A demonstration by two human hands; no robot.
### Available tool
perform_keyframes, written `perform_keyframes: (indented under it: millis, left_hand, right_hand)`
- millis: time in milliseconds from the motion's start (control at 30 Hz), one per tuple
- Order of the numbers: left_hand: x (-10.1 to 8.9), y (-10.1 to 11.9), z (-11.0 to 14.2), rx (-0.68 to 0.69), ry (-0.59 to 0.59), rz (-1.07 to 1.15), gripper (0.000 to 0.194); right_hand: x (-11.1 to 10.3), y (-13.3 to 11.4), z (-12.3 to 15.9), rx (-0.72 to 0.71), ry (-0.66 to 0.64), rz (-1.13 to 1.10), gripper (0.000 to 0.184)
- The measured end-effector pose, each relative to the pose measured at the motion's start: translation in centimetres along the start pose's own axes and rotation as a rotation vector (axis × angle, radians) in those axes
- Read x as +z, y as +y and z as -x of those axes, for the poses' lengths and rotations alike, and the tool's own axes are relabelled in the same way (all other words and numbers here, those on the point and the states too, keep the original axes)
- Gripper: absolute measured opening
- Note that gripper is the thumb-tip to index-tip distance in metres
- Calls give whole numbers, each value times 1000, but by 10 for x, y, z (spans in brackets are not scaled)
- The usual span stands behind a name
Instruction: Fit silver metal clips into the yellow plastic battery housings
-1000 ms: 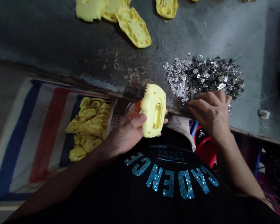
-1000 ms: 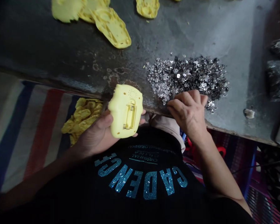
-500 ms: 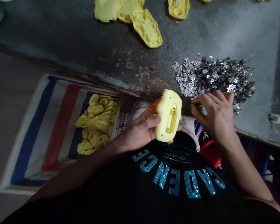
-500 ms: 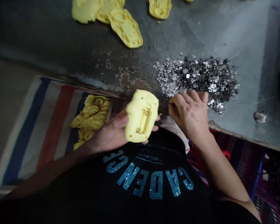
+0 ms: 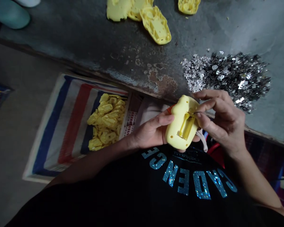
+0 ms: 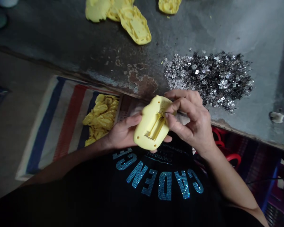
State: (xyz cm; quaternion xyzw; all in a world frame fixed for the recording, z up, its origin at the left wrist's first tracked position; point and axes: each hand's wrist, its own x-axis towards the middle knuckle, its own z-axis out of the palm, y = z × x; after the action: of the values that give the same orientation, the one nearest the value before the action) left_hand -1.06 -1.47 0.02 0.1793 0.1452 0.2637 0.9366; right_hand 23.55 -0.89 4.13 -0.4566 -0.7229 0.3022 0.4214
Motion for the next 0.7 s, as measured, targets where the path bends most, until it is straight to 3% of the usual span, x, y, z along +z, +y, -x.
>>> perform_keyframes:
  millis: [133, 233, 533, 700]
  left_hand:
    - [4, -1, -1, -25, -10, -33, 103]
    - [4, -2, -1, -18, -24, -33, 110]
    - [-9, -15, -2, 63, 39, -70, 79]
    - [0, -11, -1, 64, 90, 7, 57]
  right_hand:
    - [1, -2, -3, -57, 12, 25, 9]
    - [1, -4, -3, -110, 0, 96, 8]
    - [-3, -7, 3, -252, 17, 350, 7]
    - [-3, -13, 5, -170, -11, 351, 3]
